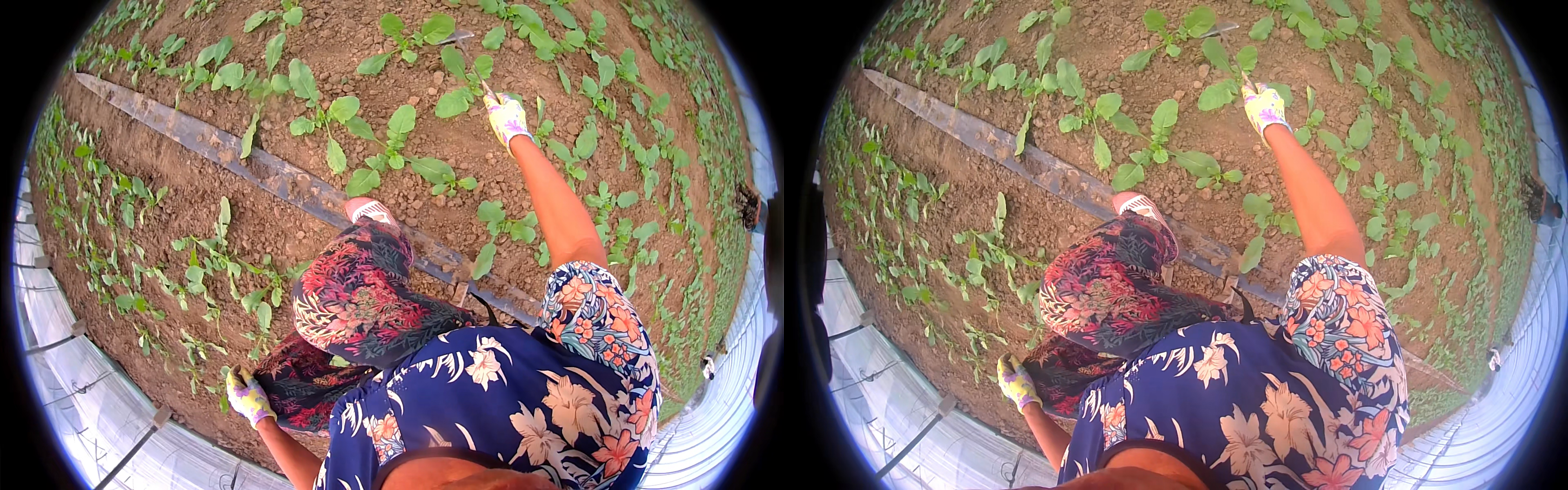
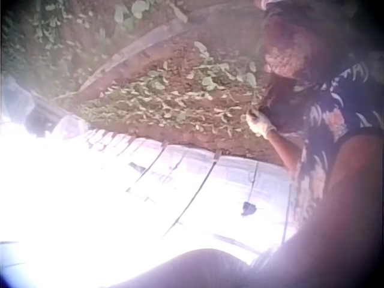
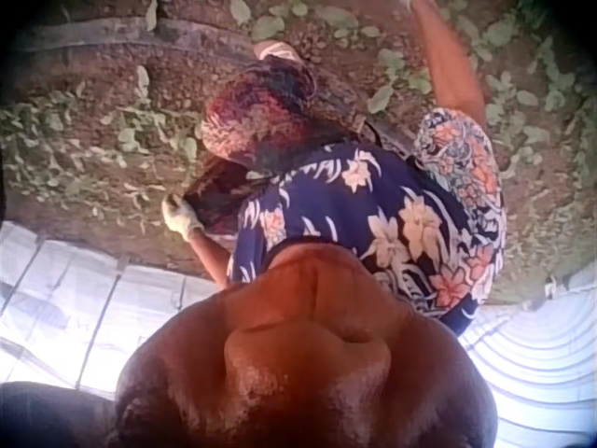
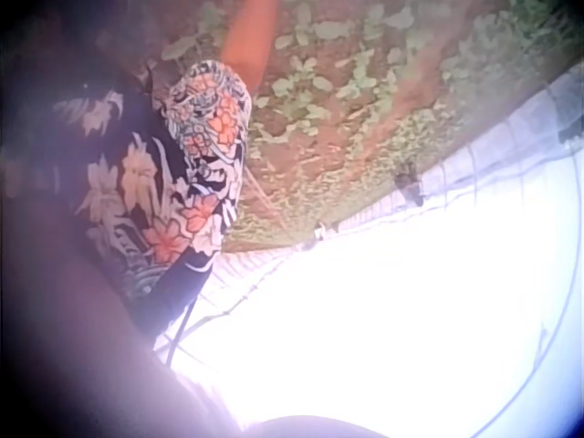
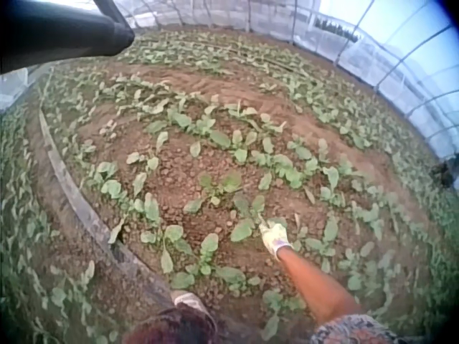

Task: The person kneels in a greenhouse and removes weeds from around small plants using a small hand tool. They move along the row, pulling weeds and placing them on a green cloth on the ground.

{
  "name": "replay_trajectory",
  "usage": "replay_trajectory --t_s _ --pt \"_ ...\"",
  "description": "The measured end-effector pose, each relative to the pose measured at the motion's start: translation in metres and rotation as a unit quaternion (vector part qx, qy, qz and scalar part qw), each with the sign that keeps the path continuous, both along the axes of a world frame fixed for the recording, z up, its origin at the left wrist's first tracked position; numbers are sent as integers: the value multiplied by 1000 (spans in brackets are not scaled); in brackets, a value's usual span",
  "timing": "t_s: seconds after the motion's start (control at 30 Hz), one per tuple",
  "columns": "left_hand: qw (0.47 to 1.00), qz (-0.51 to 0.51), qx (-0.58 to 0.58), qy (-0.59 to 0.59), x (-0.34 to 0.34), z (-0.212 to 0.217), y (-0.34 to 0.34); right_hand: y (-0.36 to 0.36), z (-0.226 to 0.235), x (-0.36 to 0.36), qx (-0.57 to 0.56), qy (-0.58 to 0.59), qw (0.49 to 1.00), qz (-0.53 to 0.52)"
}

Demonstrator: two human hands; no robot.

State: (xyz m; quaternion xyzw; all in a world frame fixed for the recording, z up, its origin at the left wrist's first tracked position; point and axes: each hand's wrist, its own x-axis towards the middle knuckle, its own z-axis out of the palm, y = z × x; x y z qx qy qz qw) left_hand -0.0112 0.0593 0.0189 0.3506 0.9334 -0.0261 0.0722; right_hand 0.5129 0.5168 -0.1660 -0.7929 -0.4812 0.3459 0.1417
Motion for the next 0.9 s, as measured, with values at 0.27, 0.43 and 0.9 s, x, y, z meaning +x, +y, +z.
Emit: replay_trajectory --t_s 0.27,0.43,0.9 --pt "1000 -18 2 11 -2 -9 -12 35 -26 -8 5 28 995 -97" --pt "1000 4 5 11 2 4 -16 -36 6 -10 -40 -6 999 5" --pt "999 14 43 -16 -3 10 -21 -10 -8 -46 12 -71 996 49"
